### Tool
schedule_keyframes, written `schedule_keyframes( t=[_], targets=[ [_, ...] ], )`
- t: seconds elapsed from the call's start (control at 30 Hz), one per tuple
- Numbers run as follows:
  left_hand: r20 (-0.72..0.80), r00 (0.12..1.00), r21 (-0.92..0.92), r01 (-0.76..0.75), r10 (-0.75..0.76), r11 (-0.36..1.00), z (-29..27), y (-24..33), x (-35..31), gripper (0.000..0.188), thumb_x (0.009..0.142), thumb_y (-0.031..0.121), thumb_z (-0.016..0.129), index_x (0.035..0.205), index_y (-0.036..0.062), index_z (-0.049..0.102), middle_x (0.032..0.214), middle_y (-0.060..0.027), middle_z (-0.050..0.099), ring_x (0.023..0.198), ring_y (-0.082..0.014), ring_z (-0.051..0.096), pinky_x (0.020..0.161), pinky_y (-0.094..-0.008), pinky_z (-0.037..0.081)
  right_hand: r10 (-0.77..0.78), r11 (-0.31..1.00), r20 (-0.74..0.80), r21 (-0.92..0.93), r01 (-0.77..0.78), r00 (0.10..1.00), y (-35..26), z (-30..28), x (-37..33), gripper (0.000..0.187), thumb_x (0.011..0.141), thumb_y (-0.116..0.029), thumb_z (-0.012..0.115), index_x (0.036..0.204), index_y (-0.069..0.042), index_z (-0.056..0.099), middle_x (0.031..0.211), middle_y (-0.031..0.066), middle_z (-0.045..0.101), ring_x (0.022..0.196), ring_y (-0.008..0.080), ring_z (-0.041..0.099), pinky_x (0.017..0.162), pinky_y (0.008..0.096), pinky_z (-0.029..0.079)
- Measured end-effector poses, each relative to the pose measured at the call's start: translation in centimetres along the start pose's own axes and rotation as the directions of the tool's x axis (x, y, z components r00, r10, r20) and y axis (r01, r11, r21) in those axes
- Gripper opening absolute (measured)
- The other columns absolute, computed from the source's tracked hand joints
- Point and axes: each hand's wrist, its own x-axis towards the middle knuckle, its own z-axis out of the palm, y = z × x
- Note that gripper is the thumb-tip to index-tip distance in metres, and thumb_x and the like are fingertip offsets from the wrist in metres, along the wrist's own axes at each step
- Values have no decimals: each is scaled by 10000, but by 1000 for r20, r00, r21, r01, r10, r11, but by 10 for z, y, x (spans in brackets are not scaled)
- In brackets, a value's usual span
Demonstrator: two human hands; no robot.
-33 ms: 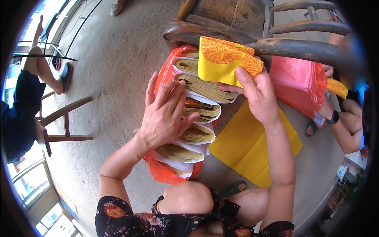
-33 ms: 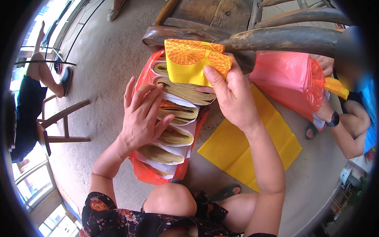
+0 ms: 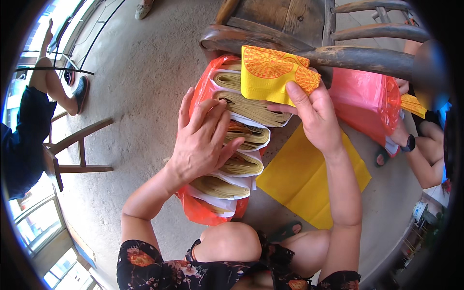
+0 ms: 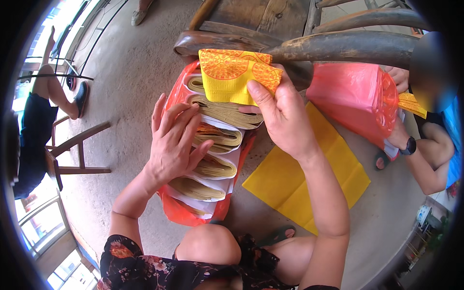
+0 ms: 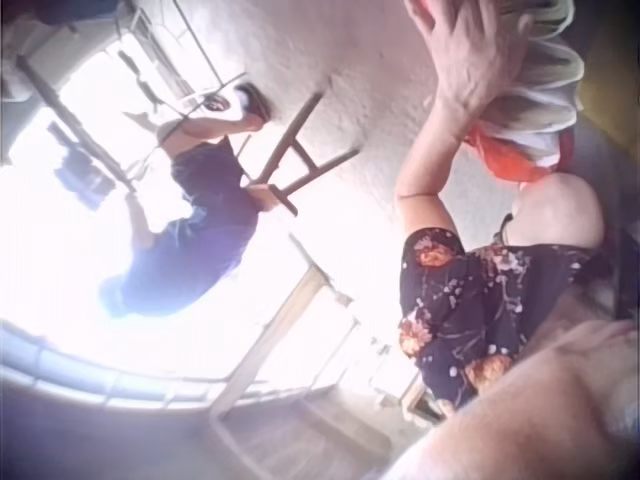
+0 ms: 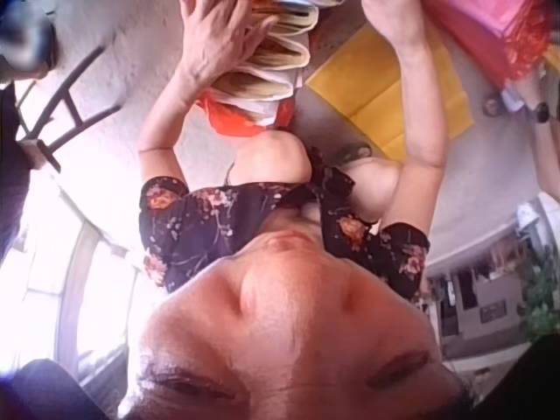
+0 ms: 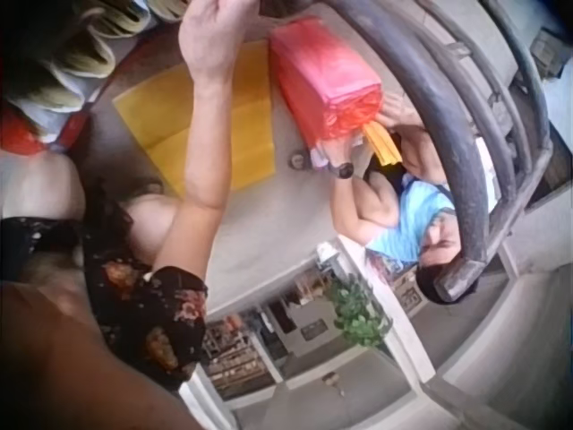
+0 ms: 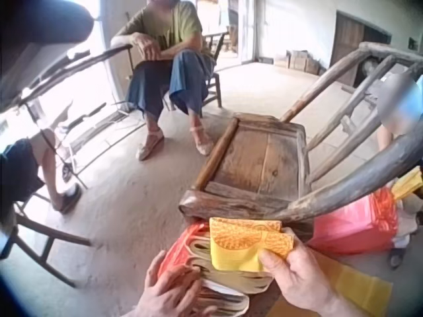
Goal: The person folds yellow patterned papers by hand and places them into organized plastic bags.
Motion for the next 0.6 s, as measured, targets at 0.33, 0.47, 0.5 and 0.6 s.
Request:
schedule_keyframes(
  t=[0.33,0.47,0.5,0.6],
  targets=[
    [140,987,-55,93,-85,994,-3,0,6,623,850,522,651,1095,-48,596,1208,-159,558,1285,-358,423,1167,-622,140,-105,994,-26,-18,105,994,16,4,6,295,1054,-216,473,1224,23,508,1136,63,589,1038,146,629,807,317,616],
    [132,988,-109,93,-78,990,-3,-1,9,556,837,459,670,1094,-24,577,1239,-173,570,1343,-420,379,1163,-620,137,-91,995,-25,40,92,996,17,3,5,294,1055,-213,472,1230,21,500,1146,69,588,1044,150,630,816,315,612],
    [139,988,-131,93,-75,987,-2,-3,10,535,829,435,678,1100,-13,569,1245,-177,577,1352,-437,375,1161,-619,144,-86,995,-27,50,87,996,17,2,4,295,1055,-213,473,1233,20,497,1150,71,589,1048,151,630,819,315,611],
    [100,994,-203,74,-55,976,0,-11,15,488,817,387,690,1093,2,572,1214,-179,595,1349,-445,377,1151,-624,160,-75,995,-11,67,75,997,18,1,2,300,1053,-216,478,1244,15,491,1166,74,588,1063,152,625,828,317,607]
  ],
)
